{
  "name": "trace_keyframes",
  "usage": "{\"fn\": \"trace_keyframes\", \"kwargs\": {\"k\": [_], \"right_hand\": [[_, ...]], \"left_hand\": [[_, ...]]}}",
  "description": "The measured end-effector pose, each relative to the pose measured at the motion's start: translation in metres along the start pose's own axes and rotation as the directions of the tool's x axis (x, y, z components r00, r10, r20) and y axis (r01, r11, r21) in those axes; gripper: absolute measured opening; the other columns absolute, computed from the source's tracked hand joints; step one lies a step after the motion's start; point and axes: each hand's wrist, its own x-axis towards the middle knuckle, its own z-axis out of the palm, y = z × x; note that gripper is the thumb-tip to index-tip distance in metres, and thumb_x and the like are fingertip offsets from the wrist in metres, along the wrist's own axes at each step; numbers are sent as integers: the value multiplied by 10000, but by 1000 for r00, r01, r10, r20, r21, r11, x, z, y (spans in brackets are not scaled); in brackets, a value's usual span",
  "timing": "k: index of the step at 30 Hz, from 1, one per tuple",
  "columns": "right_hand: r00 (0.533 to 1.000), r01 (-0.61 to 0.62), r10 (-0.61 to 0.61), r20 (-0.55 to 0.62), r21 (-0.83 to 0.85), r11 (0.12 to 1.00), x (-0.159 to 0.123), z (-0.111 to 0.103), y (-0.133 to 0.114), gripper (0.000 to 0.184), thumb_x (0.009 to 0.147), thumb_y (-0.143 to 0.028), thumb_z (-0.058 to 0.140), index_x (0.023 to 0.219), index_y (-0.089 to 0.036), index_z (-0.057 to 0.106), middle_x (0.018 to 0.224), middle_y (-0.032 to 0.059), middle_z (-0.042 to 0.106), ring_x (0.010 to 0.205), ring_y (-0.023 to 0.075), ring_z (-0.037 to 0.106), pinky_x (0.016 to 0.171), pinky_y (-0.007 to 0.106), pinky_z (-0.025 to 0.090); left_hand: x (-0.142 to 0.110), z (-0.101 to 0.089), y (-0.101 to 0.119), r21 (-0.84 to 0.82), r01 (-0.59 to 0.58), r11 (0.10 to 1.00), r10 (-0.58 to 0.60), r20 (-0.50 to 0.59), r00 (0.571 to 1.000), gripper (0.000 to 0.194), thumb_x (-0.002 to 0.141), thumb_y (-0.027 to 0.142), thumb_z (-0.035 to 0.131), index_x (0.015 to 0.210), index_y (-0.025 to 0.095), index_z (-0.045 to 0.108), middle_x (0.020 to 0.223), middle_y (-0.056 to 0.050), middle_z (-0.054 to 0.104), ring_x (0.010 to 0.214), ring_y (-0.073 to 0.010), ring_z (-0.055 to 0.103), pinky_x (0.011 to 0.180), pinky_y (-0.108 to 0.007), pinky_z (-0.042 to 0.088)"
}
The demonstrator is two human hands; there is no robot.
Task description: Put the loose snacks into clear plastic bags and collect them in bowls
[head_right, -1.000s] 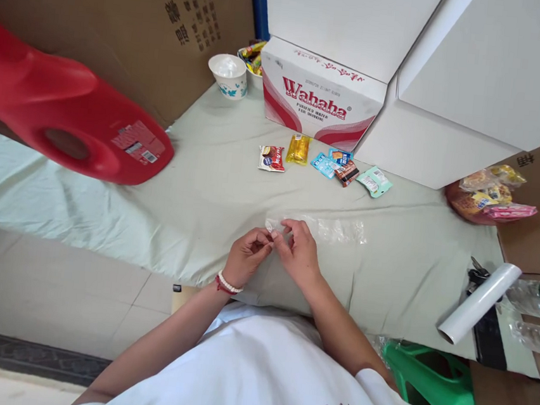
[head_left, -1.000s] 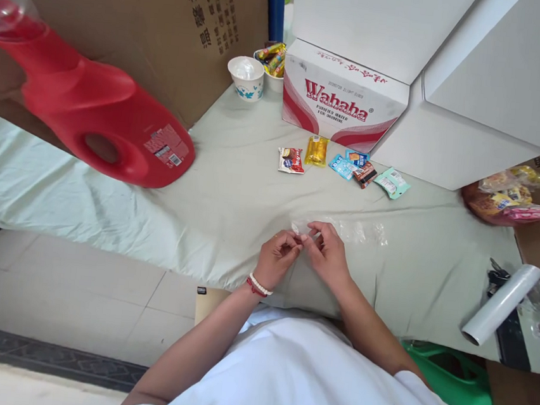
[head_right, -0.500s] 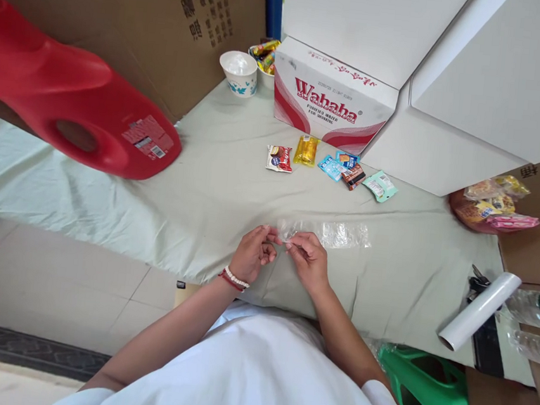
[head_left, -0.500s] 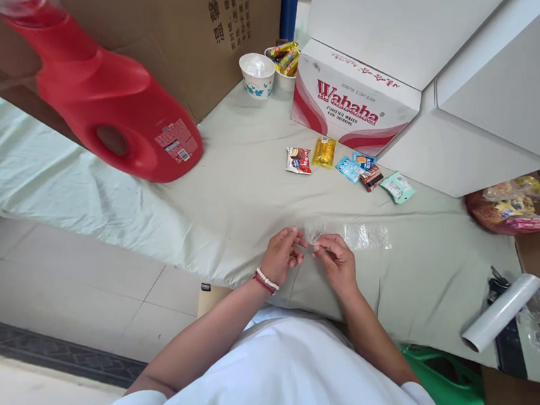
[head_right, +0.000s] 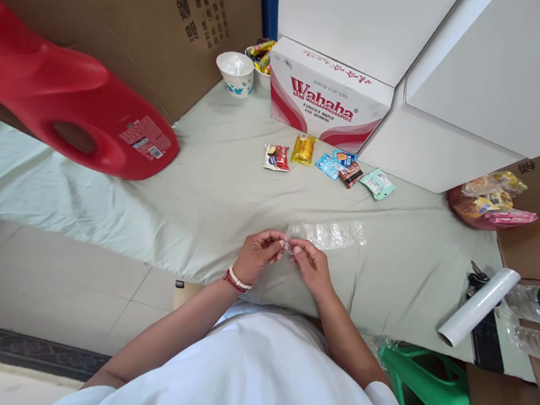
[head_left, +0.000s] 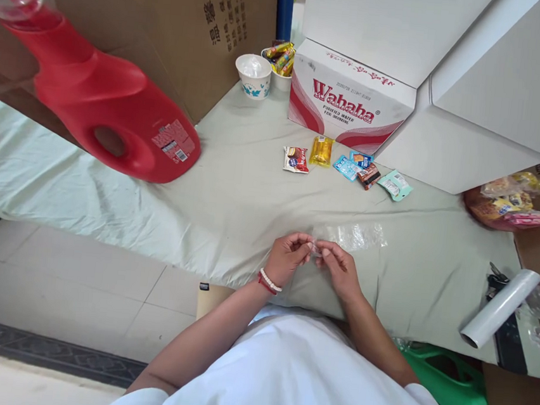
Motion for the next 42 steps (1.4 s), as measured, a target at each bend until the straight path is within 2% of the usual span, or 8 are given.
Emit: {"fn": "trace_keyframes", "kwargs": {"k": [3, 8, 17, 27, 31, 34, 38, 42], "right_hand": [[996, -89, 89, -3, 52, 995, 1, 0, -1, 559, 987, -686, 437, 1044, -211, 726, 709, 15, 659, 614, 163, 592, 595, 286, 488], [984, -151, 163, -78, 135, 979, 6, 4, -9, 379, 862, -574, 710, 889, -196, 694, 595, -42, 565, 552, 118, 498, 556, 242, 399], [929, -117, 208, -307, 288, 950, -11, -8, -12, 322, 825, -516, 729, 864, -202, 672, 622, -28, 577, 548, 120, 481, 536, 252, 409], [976, 150, -180, -126, -214, 965, -59, -14, -4, 171, 971, -352, 628, 948, -248, 761, 1082, 89, 741, 1040, 232, 691, 911, 391, 550], [999, 4, -10, -32, -174, 985, -74, -17, 0, 276, 996, -438, 576, 988, -230, 758, 943, 80, 755, 850, 218, 705, 758, 353, 574], [976, -131, 109, -191, -108, 985, -77, -26, -6, 370, 1005, -518, 530, 947, -211, 730, 759, 37, 702, 644, 177, 621, 561, 282, 492], [883, 26, -139, -448, -249, 968, -60, -34, -33, 247, 977, -438, 614, 870, -223, 671, 712, -11, 578, 614, 139, 503, 587, 269, 435], [957, 186, -247, -152, -331, 925, -20, -23, -53, 201, 968, -322, 611, 1131, -259, 710, 876, 7, 601, 622, 126, 500, 615, 273, 461]], "left_hand": [[-3, 2, -3, 178, -56, 983, 52, 29, 998, 206, 822, 350, 689, 912, 172, 740, 582, 31, 613, 505, -100, 516, 525, -235, 412], [-4, 3, -12, 356, -155, 921, 161, 13, 987, 136, 838, 277, 634, 866, 200, 742, 628, 16, 646, 556, -122, 574, 574, -249, 447], [-1, -9, -13, 3, 9, 1000, -8, -190, 982, 147, 737, 312, 667, 793, 189, 608, 697, 15, 653, 592, -116, 614, 537, -226, 491], [3, -3, -8, 152, 188, 970, -158, -191, 969, 450, 763, 552, 762, 1010, 217, 589, 841, -21, 676, 673, -166, 640, 521, -261, 491], [9, -2, -14, 370, 50, 928, 9, -155, 988, 233, 758, 394, 747, 765, 199, 620, 642, 37, 568, 586, -120, 507, 567, -248, 415], [6, 0, -15, 384, -26, 923, 84, -135, 987, 172, 782, 361, 700, 775, 199, 645, 681, 29, 615, 626, -120, 521, 630, -252, 426], [-3, 6, -12, 380, -51, 924, 109, -133, 985, 179, 760, 356, 724, 793, 201, 640, 748, 11, 661, 658, -124, 556, 648, -250, 439], [-8, 8, -10, 410, -77, 909, 131, -106, 986, 201, 761, 363, 735, 832, 203, 637, 761, 18, 651, 651, -117, 538, 638, -244, 426]]}}
